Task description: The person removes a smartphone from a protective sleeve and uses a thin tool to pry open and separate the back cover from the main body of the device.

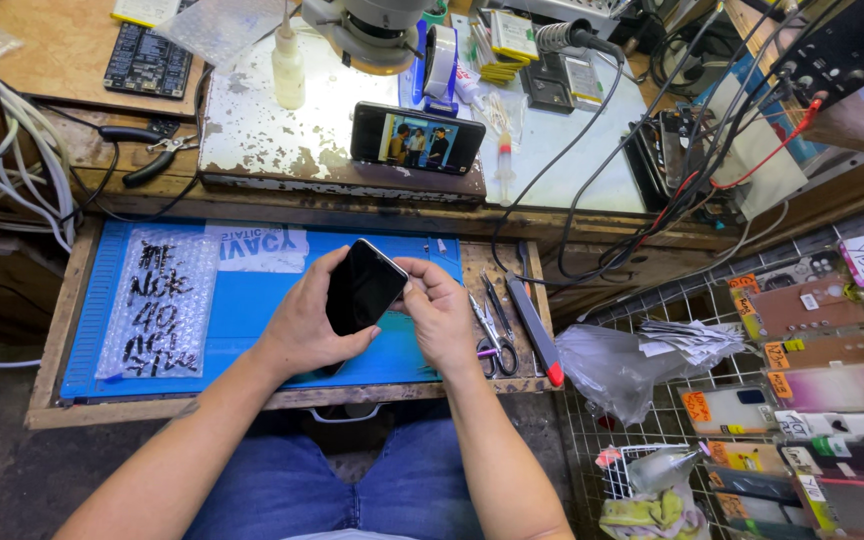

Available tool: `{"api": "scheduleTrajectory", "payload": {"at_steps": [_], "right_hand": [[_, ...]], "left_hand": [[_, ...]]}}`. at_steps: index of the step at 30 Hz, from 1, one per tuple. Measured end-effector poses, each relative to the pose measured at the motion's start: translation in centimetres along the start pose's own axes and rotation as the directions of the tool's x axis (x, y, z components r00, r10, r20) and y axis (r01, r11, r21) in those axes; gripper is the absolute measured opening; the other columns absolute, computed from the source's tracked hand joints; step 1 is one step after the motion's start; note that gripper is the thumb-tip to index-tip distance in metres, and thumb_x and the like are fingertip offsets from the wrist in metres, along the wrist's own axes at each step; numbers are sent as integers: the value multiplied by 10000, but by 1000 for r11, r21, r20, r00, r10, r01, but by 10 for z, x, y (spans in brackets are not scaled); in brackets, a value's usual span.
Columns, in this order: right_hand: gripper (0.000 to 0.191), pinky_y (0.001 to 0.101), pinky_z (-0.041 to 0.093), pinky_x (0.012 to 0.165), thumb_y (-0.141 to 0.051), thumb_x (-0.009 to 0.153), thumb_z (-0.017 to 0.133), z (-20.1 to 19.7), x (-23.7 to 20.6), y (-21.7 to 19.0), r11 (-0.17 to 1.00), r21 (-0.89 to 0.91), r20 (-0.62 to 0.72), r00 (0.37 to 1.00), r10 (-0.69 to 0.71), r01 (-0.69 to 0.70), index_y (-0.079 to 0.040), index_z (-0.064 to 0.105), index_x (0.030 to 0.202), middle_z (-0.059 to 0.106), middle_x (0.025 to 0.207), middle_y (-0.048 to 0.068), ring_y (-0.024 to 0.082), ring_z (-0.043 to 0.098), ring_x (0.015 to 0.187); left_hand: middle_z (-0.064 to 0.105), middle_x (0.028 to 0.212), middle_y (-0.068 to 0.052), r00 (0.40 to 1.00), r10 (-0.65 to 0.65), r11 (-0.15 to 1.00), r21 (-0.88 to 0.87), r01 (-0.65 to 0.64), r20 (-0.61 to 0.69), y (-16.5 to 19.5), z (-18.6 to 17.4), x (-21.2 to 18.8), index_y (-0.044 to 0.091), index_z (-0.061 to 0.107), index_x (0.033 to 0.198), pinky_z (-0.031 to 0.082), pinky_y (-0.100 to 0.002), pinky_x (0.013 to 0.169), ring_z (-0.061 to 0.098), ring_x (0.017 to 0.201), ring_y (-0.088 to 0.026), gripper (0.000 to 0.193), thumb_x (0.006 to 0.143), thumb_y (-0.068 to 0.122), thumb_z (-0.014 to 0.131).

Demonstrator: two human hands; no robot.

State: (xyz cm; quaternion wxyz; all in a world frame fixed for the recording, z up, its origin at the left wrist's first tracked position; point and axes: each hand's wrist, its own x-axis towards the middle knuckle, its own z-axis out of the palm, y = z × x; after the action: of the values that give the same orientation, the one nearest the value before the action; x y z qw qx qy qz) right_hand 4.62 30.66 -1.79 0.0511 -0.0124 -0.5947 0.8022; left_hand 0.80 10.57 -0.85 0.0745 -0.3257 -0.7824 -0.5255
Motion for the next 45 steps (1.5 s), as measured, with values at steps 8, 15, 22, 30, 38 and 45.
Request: {"api": "scheduleTrajectory", "payload": {"at_steps": [8, 15, 22, 30, 38, 45], "right_hand": [[322, 338, 585, 934, 2, 993, 570, -20, -1, -16, 995, 45, 150, 985, 81, -89, 80, 607, 1303, 721, 1155, 143, 187, 716, 1027], [469, 366, 591, 958, 13, 961, 599, -32, 2, -43, 981, 27, 279, 944, 176, -191, 82, 531, 1420, 701, 1259, 163, 211, 706, 1101], [653, 263, 527, 975, 65, 936, 578, -43, -4, -74, 971, -66, 460, 857, 232, -228, -40, 409, 1557, 658, 1296, 127, 135, 649, 1136], [609, 212, 476, 875, 43, 968, 570, -45, -7, -82, 880, -473, 426, 867, 257, -28, -90, 477, 1555, 612, 1232, -3, 65, 529, 975], [521, 235, 517, 835, 32, 966, 626, -44, -41, -48, 812, -566, 285, 958, 32, 141, -77, 580, 1474, 679, 1108, 31, 92, 604, 935], [468, 328, 584, 860, 68, 940, 632, -28, -61, -35, 562, -683, 407, 882, -238, 467, -42, 598, 1394, 727, 1154, 158, 241, 738, 997]], "left_hand": [[608, 1165, -199, 990, 141, 989, 48, -141, 13, 4, -3, -1, 17, 337, 1475, 550, -424, 881, 653, 1034, -376, 1035, 629, 207, 903], [611, 1219, -263, 967, 246, 956, 148, -253, 64, 16, -7, 10, -45, 359, 1438, 552, -447, 898, 656, 1064, -420, 1017, 617, 229, 891], [618, 1202, -266, 910, 392, 890, 193, -412, 137, 22, -10, 16, -65, 401, 1400, 561, -450, 864, 663, 1012, -415, 950, 649, 263, 881], [641, 1171, -215, 819, 467, 773, 296, -561, 334, 29, -21, 28, -78, 458, 1357, 544, -441, 802, 656, 941, -358, 837, 697, 271, 838], [655, 1201, -185, 815, 475, 595, 560, -576, 333, 31, -37, 12, -31, 558, 1249, 521, -438, 845, 644, 968, -302, 658, 741, 301, 811], [648, 1291, -174, 723, 630, 487, 582, -652, 283, 16, -40, 2, -4, 580, 1253, 515, -443, 932, 640, 1066, -285, 425, 868, 131, 700]]}}
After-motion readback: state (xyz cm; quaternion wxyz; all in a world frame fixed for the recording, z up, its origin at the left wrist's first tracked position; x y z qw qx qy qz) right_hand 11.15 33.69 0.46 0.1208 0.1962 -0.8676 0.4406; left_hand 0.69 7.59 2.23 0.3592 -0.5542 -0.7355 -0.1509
